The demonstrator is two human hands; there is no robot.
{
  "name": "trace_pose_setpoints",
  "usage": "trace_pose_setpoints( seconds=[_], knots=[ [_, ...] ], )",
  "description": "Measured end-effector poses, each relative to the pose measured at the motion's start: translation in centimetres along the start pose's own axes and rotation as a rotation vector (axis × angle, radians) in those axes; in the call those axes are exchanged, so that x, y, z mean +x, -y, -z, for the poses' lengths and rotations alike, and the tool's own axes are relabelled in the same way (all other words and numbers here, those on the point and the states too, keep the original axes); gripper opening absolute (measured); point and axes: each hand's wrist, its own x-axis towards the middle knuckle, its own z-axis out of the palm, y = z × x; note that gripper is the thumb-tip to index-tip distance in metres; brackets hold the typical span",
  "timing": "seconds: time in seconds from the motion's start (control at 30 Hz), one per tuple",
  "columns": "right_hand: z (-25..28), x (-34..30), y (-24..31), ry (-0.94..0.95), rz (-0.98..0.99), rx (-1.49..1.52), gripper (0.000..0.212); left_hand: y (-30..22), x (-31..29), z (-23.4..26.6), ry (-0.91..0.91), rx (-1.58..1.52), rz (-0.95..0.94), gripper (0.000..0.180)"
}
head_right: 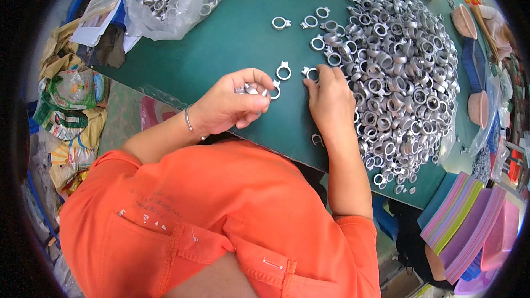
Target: The person picks up small circular metal components from a large pile and joins them together by hand, placing the assembled units into a small pink container.
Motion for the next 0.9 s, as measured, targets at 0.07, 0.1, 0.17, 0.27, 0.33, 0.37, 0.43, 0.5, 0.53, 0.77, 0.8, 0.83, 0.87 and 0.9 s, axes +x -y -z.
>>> trace_pose_setpoints(
  seconds=[0.07,0.1,0.17,0.27,0.33,0.37,0.43,0.5,0.53,0.77,0.8,0.83,0.87,0.9],
  knots=[
    [0.0,0.0,0.1,0.018,0.012,0.158,0.024,-0.1,0.0,0.5,0.002,-0.078,-0.007,0.013],
    [0.3,-0.3,0.4,0.024,0.008,0.263,0.024,-0.1,0.1,0.9,0.005,-0.116,-0.008,0.014],
    [0.5,-0.9,1.1,0.001,0.01,0.389,0.026,0.3,0.2,1.5,-0.022,-0.046,-0.042,0.016],
    [1.1,-1.7,2.2,-0.041,0.106,0.37,0.028,0.2,0.3,0.8,-0.063,0.089,-0.078,0.019],
    [1.4,-2.1,3.1,-0.072,0.167,0.348,0.03,0.2,0.5,0.2,-0.062,0.14,-0.079,0.02],
    [1.3,-2.4,3.2,-0.096,0.195,0.368,0.031,0.2,0.7,0.0,-0.048,0.142,-0.07,0.02],
    [1.2,-2.7,3.3,-0.14,0.234,0.395,0.033,0.2,0.7,-0.2,-0.036,0.148,-0.059,0.018],
    [1.2,-2.8,3.4,-0.18,0.256,0.409,0.034,0.1,0.8,0.0,-0.02,0.12,-0.023,0.017],
    [1.1,-2.9,3.3,-0.185,0.259,0.419,0.035,0.2,0.8,0.1,-0.014,0.105,-0.008,0.017],
    [0.5,-3.5,3.3,-0.207,0.272,0.466,0.038,0.6,0.5,0.1,-0.021,0.055,0.002,0.017],
    [0.4,-3.6,3.4,-0.216,0.267,0.473,0.039,0.5,0.4,-0.1,-0.03,0.085,-0.019,0.017],
    [0.4,-3.6,3.5,-0.223,0.262,0.478,0.039,0.4,0.3,-0.3,-0.037,0.113,-0.043,0.017],
    [0.3,-3.7,3.4,-0.221,0.275,0.49,0.037,0.4,0.3,-0.3,-0.038,0.149,-0.056,0.017],
    [0.1,-3.8,3.2,-0.219,0.287,0.502,0.035,0.5,0.2,-0.3,-0.039,0.185,-0.07,0.017]
  ],
)
